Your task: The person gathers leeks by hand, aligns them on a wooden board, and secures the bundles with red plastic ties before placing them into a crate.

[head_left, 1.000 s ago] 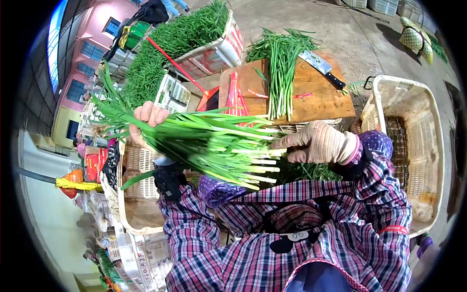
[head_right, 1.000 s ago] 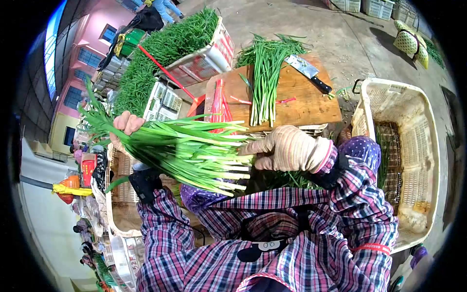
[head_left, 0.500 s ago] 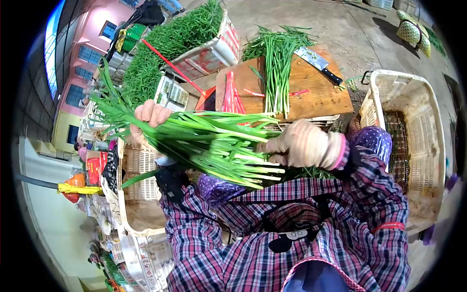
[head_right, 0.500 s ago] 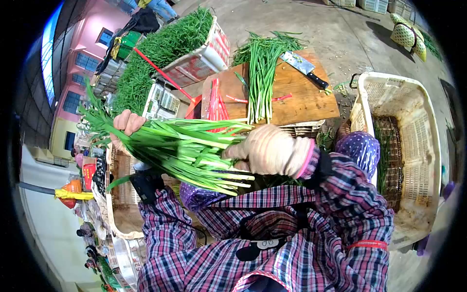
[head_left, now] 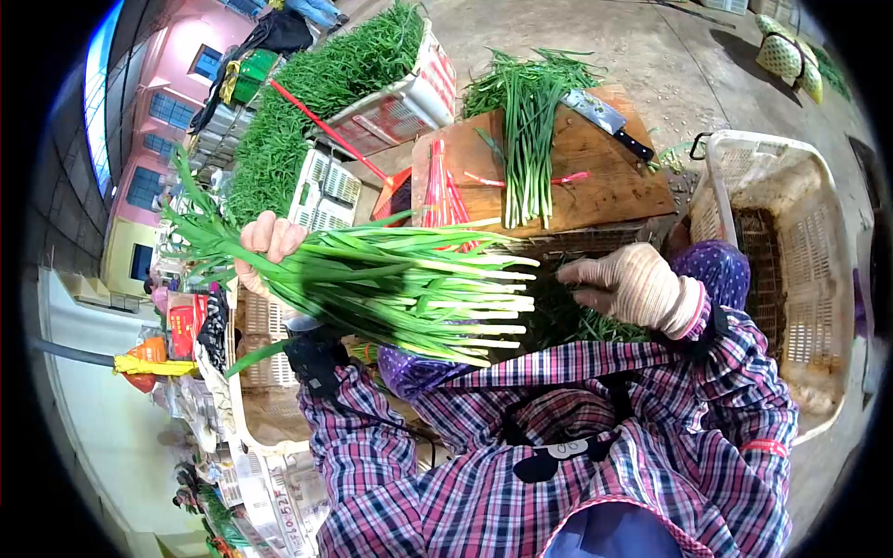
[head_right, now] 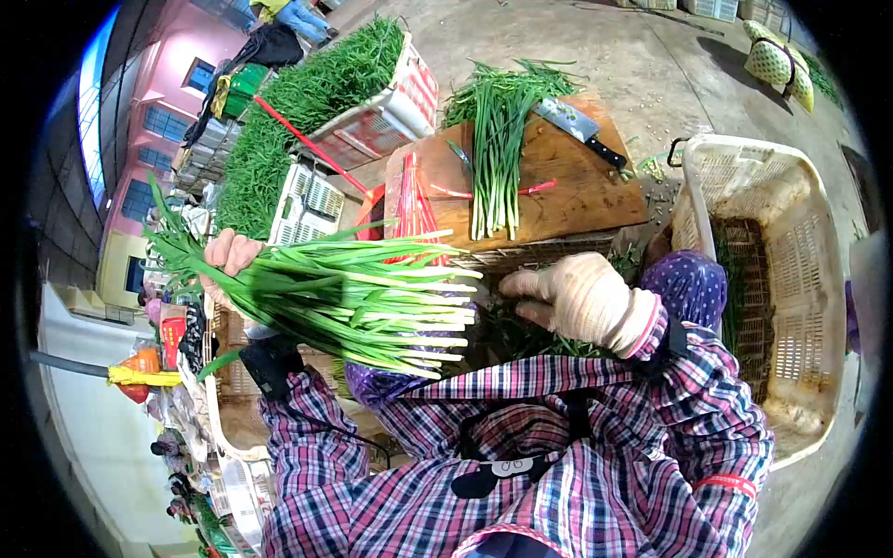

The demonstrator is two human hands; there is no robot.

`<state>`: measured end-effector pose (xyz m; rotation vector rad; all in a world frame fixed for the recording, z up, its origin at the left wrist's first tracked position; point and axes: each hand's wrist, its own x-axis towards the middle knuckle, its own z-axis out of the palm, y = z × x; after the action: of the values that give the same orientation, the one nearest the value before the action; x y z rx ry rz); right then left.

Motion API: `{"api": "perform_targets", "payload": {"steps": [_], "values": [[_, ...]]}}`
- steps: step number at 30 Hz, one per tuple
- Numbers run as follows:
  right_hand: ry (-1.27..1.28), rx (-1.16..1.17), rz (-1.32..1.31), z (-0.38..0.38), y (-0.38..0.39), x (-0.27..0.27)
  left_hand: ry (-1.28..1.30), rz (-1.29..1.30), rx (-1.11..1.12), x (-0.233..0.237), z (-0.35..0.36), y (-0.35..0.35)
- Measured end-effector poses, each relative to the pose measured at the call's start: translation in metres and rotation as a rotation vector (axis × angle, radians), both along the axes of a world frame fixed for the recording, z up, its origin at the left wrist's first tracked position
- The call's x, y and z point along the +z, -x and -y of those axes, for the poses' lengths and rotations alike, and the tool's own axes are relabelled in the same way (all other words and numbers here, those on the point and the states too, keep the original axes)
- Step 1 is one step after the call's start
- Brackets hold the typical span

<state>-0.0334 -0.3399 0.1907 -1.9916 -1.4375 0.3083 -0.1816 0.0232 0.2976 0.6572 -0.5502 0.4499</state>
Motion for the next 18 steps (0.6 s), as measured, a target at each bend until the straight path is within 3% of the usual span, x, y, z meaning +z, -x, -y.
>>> {"api": "perform_targets", "payload": {"steps": [3, 6, 10, 12, 14, 15, 16, 18], "values": [[-0.268, -0.123, 0.062, -0.025, 0.011, 0.023, -0.046, -0.051, -0.033, 0.002, 0.001, -0.002], [-0.11, -0.113, 0.151, -0.046, 0.019, 0.028, -0.077, -0.017, -0.07, 0.002, 0.008, -0.006], [-0.182, -0.084, 0.367, -0.052, 0.025, 0.016, -0.054, -0.001, -0.104, 0.006, 0.011, -0.003], [-0.258, -0.098, 0.35, -0.044, 0.026, 0.02, -0.022, 0.009, -0.095, 0.006, 0.016, 0.0], [-0.373, 0.116, -0.216, -0.035, 0.026, 0.018, -0.004, 0.034, -0.05, 0.009, 0.021, 0.001], [-0.277, 0.267, -0.566, -0.03, 0.025, 0.019, 0.043, 0.078, -0.096, 0.009, 0.028, -0.002], [-0.202, 0.399, -0.746, -0.025, 0.023, 0.018, 0.044, 0.079, -0.097, 0.009, 0.026, -0.001], [-0.087, 0.518, -0.826, -0.017, 0.018, 0.018, 0.038, 0.042, -0.075, 0.011, 0.019, 0.004]]}}
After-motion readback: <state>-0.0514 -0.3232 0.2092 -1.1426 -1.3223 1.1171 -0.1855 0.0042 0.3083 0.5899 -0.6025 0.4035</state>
